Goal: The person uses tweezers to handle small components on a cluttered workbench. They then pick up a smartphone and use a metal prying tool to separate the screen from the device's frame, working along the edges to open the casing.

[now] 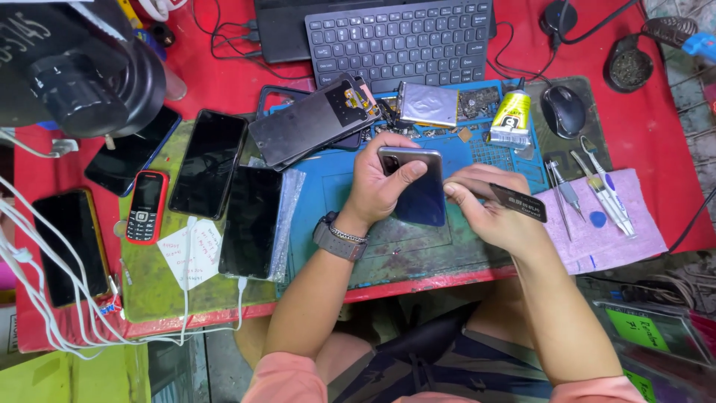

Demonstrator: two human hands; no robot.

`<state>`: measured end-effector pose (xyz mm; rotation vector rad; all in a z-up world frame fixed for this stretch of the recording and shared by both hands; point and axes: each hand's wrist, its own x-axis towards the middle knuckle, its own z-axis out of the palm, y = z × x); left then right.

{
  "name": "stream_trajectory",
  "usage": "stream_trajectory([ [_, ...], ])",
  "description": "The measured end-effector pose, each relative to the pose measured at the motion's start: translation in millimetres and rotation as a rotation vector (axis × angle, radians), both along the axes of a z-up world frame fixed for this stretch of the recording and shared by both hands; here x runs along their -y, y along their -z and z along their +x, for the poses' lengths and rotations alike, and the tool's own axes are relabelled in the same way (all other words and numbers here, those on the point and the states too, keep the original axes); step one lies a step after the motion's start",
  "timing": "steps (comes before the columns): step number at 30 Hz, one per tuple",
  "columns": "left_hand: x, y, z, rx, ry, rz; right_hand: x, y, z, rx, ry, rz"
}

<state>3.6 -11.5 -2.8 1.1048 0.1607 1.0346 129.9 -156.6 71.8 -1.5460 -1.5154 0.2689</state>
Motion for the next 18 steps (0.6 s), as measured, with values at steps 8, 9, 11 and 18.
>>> stream_trajectory([
  [8,-2,-1,0,-0.006,0.012,0.009,5,0,5,-0.017,-0.050,-0.057],
  [9,-1,0,1,-0.006,0.020,0.009,7,0,5,-0.005,-0.051,-0.071],
  [11,-2,-2,-1,-0.005,0.024,0.010,7,-4,4,0.003,-0.048,-0.082],
  [18,-1,0,-1,-0.010,0.031,0.025,12,-3,0,0.002,-0.035,-0.085],
])
